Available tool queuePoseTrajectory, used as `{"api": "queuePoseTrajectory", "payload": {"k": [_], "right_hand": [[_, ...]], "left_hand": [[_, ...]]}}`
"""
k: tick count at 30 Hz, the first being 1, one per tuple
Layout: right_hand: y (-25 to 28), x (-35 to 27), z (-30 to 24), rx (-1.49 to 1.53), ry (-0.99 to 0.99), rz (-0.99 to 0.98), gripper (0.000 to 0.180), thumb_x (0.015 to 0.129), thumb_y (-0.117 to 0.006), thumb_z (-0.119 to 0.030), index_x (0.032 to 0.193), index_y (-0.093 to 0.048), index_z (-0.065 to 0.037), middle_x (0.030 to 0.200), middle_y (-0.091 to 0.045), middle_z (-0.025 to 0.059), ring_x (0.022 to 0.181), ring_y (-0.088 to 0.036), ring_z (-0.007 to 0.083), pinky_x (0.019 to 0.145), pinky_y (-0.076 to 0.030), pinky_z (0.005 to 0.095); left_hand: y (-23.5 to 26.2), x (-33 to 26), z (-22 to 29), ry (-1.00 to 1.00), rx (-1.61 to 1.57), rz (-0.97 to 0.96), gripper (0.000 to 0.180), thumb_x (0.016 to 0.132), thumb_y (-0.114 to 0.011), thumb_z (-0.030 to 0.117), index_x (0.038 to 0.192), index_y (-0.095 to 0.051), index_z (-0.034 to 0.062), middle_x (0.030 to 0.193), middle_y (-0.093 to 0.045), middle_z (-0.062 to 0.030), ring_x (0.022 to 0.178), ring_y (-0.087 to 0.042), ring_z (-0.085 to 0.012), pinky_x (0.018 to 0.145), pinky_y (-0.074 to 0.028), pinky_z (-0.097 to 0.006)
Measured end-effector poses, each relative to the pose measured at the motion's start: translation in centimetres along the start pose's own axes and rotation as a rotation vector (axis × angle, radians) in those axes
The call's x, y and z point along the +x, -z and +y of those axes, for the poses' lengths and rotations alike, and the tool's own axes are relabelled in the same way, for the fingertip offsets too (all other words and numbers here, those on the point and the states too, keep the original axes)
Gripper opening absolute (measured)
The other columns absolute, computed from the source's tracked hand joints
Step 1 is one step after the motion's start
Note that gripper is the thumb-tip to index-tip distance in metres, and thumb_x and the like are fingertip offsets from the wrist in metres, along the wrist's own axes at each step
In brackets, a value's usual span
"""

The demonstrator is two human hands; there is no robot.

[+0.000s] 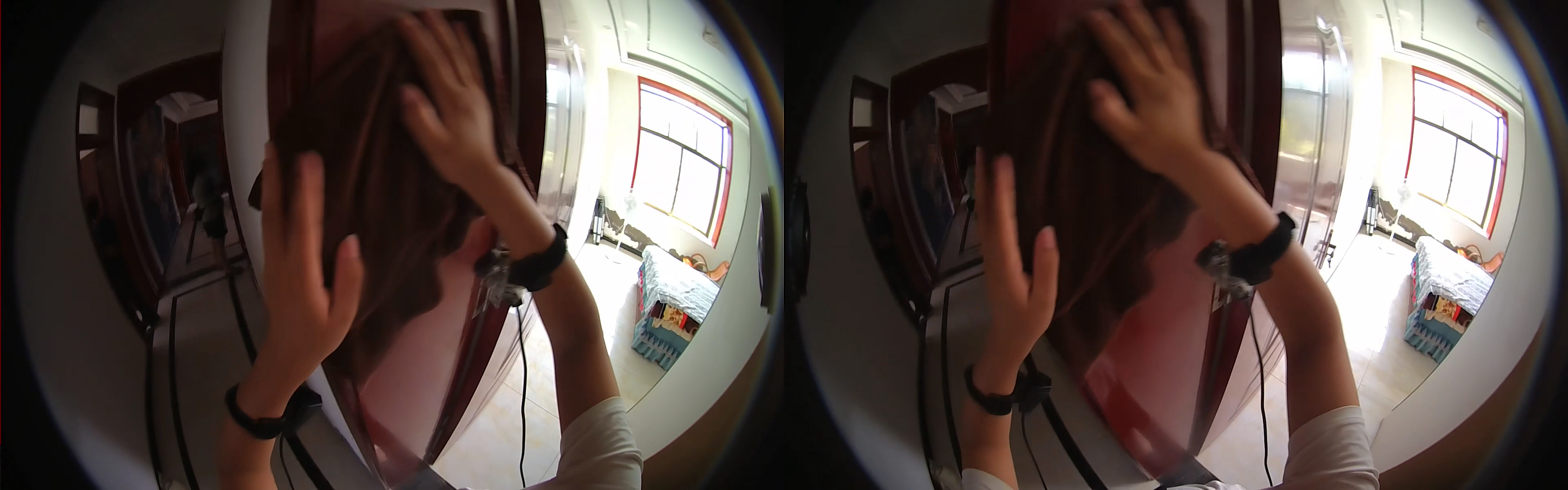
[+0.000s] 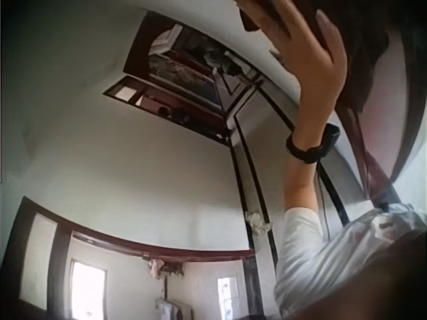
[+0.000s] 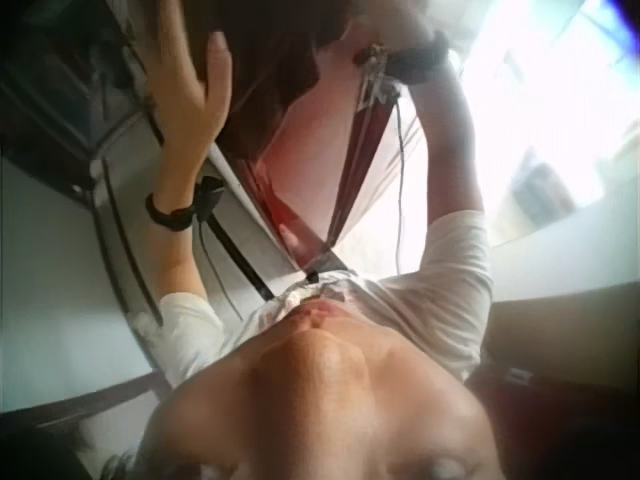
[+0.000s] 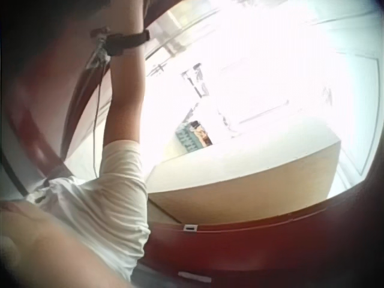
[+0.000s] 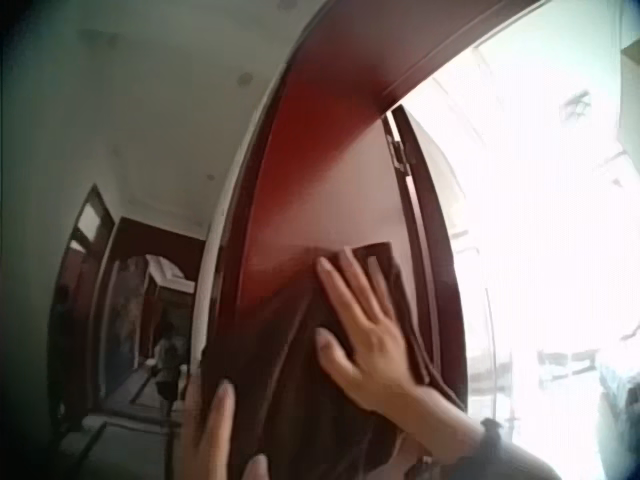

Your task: The person wipes the surfaces of several wooden doors and a white wardrobe using a brown cloth.

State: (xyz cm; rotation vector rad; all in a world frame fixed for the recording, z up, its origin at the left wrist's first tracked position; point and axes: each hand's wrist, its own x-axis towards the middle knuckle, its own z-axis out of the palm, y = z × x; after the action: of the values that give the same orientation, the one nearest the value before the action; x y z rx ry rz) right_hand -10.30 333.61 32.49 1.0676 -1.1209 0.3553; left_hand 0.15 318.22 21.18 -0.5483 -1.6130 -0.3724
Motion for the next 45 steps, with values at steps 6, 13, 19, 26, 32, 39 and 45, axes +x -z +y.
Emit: {"api": "queuePoseTrajectory", "payload": {"k": [6, 13, 19, 26, 32, 39, 45], "right_hand": [[1.3, -4.9, 0.2, -0.064, -0.146, -0.055, 0.052, 0.087, -0.032, -0.035, 0.13, -0.029, -0.006, 0.135, -0.026, 0.0138, 0.127, -0.02, 0.0286, 0.102, -0.015, 0.0389], [1.3, -8.5, -1.7, -0.038, -0.253, -0.041, 0.054, 0.084, -0.037, -0.036, 0.13, -0.031, -0.009, 0.135, -0.027, 0.0135, 0.125, -0.018, 0.038, 0.101, -0.017, 0.0449], [1.5, -12.2, -4.6, -0.042, -0.292, -0.095, 0.057, 0.087, -0.028, -0.04, 0.129, -0.029, -0.002, 0.135, -0.023, 0.0184, 0.126, -0.017, 0.038, 0.101, -0.015, 0.0455], [1.4, -16.6, -8.1, -0.008, -0.234, -0.134, 0.057, 0.084, -0.028, -0.037, 0.123, -0.035, 0.003, 0.131, -0.024, 0.0281, 0.121, -0.019, 0.0487, 0.096, -0.019, 0.053], [2.1, -17.5, -9.0, -0.026, -0.139, -0.158, 0.054, 0.083, -0.03, -0.039, 0.122, -0.04, -0.003, 0.13, -0.028, 0.0271, 0.117, -0.025, 0.0509, 0.092, -0.023, 0.0577], [2.6, -17.8, -9.6, -0.022, -0.383, -0.122, 0.055, 0.083, -0.033, -0.038, 0.126, -0.036, -0.005, 0.132, -0.026, 0.0244, 0.121, -0.02, 0.0474, 0.096, -0.02, 0.0525], [1.8, -22.2, -14.2, -0.024, -0.743, -0.095, 0.059, 0.083, -0.033, -0.039, 0.126, -0.032, 0.001, 0.134, -0.02, 0.0259, 0.123, -0.015, 0.0473, 0.097, -0.016, 0.0533]], "left_hand": [[-0.5, 0.8, -1.4, -0.181, -0.092, -0.013, 0.059, 0.08, -0.048, 0.011, 0.131, -0.021, 0.0003, 0.137, -0.01, -0.0232, 0.128, -0.013, -0.0346, 0.101, -0.02, -0.042], [-0.6, -1.2, -2.9, -0.249, -0.158, -0.112, 0.061, 0.082, -0.046, 0.021, 0.13, -0.02, -0.0054, 0.137, -0.006, -0.0268, 0.128, -0.007, -0.0369, 0.103, -0.013, -0.042], [-1.8, -4.8, -3.9, -0.211, -0.254, -0.025, 0.056, 0.08, -0.043, 0.033, 0.129, -0.033, 0.0063, 0.134, -0.019, -0.0257, 0.121, -0.022, -0.0452, 0.097, -0.022, -0.05], [-3.1, -11.5, -4.8, -0.149, -0.309, -0.071, 0.063, 0.083, -0.036, 0.042, 0.132, -0.024, 0.0046, 0.133, -0.017, -0.0291, 0.121, -0.019, -0.0472, 0.097, -0.02, -0.051], [-1.5, -13.2, -4.5, -0.14, -0.321, -0.169, 0.071, 0.08, -0.039, 0.042, 0.132, -0.016, -0.001, 0.132, -0.008, -0.0354, 0.121, -0.014, -0.0505, 0.097, -0.018, -0.055], [0.3, -11.1, 2.1, 0.0, -0.047, -0.141, 0.066, 0.079, -0.046, 0.031, 0.127, -0.022, -0.0089, 0.128, -0.008, -0.0392, 0.119, -0.013, -0.0537, 0.095, -0.018, -0.059], [0.0, -12.2, 2.4, -0.115, 0.367, -0.377, 0.062, 0.076, -0.049, 0.023, 0.128, -0.026, -0.0035, 0.135, 0.001, -0.0295, 0.124, 0.002, -0.0485, 0.098, -0.009, -0.057]]}}
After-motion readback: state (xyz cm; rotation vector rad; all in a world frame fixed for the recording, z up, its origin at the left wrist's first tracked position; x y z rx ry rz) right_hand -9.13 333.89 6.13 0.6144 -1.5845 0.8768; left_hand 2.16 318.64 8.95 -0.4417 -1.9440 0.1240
